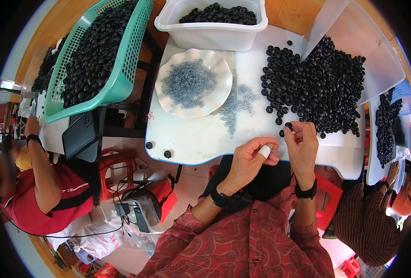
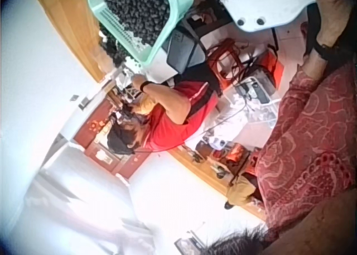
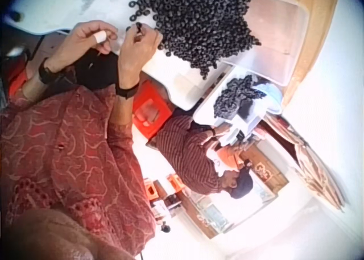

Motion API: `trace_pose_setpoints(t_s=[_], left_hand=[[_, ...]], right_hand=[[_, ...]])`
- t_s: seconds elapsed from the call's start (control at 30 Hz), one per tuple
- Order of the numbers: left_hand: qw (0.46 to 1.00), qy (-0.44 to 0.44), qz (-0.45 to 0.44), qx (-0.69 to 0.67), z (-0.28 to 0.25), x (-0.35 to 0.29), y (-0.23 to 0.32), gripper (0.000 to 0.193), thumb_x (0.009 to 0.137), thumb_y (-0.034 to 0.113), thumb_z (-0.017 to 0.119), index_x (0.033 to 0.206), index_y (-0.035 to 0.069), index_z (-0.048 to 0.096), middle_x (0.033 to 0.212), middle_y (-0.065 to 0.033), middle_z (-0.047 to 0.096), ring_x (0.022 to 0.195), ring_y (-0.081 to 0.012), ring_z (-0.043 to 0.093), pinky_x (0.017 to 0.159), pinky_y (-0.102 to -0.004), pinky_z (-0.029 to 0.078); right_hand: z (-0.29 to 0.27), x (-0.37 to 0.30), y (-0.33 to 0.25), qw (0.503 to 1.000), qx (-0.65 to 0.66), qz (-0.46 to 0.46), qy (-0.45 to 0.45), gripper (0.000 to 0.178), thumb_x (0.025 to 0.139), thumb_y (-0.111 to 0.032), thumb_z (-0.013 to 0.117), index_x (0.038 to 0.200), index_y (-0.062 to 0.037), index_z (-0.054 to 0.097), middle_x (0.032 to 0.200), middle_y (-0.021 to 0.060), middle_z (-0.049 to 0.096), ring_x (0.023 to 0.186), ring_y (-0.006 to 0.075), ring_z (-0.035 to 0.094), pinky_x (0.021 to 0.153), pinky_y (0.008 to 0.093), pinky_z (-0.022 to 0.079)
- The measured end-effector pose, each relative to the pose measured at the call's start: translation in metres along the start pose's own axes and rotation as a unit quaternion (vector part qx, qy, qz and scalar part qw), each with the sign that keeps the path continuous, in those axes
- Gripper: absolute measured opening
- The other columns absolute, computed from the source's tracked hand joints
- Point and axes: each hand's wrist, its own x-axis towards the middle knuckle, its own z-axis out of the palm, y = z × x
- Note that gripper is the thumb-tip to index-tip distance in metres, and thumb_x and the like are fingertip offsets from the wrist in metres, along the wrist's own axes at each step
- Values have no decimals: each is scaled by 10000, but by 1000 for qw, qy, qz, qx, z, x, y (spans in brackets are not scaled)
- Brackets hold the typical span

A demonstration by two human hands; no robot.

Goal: Assembling small components by inserting metal pins into black plastic parts and placing them into containers.

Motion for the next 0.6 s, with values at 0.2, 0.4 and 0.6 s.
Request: trace_pose_setpoints(t_s=[0.2, 0.4, 0.6], left_hand=[[1000, 3, 6, -4, -1, 0, -2, 234, 983, 50, 464, 1164, -41, 581, 1046, -128, 652, 829, -149, 669, 747, -273, 585], [1000, 8, 8, -13, 2, 0, -3, 234, 980, 53, 476, 1166, -40, 584, 1029, -117, 657, 819, -139, 665, 744, -268, 583], [1000, 14, 17, 8, 2, -2, -2, 243, 956, 33, 526, 1180, -39, 588, 1003, -93, 668, 846, -112, 647, 752, -248, 572]], right_hand=[[-5, -16, 2, 996, 74, 51, -5, 182, 816, -16, 692, 965, 3, 588, 800, 45, 583, 593, 84, 541, 531, 233, 429], [-12, -29, -1, 981, 159, 110, -35, 187, 816, -14, 700, 975, -10, 601, 727, 0, 601, 617, 50, 537, 544, 217, 431], [-11, -41, -18, 988, 134, 17, -70, 221, 776, 35, 713, 977, -2, 629, 875, 51, 613, 640, 78, 580, 554, 211, 448]])
